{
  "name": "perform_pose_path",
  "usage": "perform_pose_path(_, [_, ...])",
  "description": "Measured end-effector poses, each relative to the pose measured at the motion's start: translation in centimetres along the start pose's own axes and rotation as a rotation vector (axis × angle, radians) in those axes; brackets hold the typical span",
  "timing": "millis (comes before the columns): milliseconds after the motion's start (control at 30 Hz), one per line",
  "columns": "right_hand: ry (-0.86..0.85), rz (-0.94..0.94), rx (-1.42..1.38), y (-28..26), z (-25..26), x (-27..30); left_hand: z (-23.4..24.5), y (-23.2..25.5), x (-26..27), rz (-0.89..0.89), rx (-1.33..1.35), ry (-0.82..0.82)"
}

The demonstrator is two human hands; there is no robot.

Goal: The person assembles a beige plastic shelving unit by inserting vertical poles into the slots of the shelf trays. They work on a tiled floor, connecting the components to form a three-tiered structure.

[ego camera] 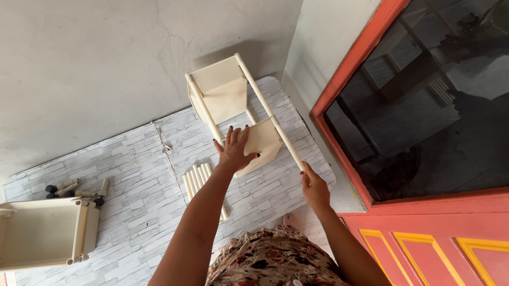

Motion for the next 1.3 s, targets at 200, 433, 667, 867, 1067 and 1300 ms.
perform_pose_path(200, [-0.213, -0.247, -0.342, 3.5, -1.0, -1.3, 2.6, 1.7, 2.6, -0.010, 0.010, 0.009])
perform_pose_path(433, [0.076, -0.011, 0.078, 2.5, 0.1, -0.1, 3.6, 2.3, 3.5, -0.017, 0.015, 0.011])
perform_pose_path(667, [-0.054, -0.192, -0.248, 5.5, -0.9, 2.4, 1.5, 0.5, 1.7, -0.090, 0.030, 0.018])
perform_pose_path(867, [-0.342, -0.239, -0.452, 7.0, -5.6, 5.1, -0.8, -5.1, 3.3, -0.250, 0.222, 0.219])
perform_pose_path(1067, [-0.619, -0.381, -0.239, 5.4, -13.0, 7.2, -5.6, -16.2, 6.0, -0.020, 0.405, 0.255])
perform_pose_path(1300, [-0.684, -0.289, -0.087, 1.7, -21.7, 6.5, -12.1, -25.5, 11.7, 0.201, 0.529, 0.246])
Point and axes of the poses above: each hand's wrist, its own x-axis away from the middle knuckle, its own z-axis out of the back of the hand, y = z × x, the point moved 3 cm from there along -x, towards the middle knuckle, and after that the axes turned 9 degrees about -y, right-handed, at the moved point
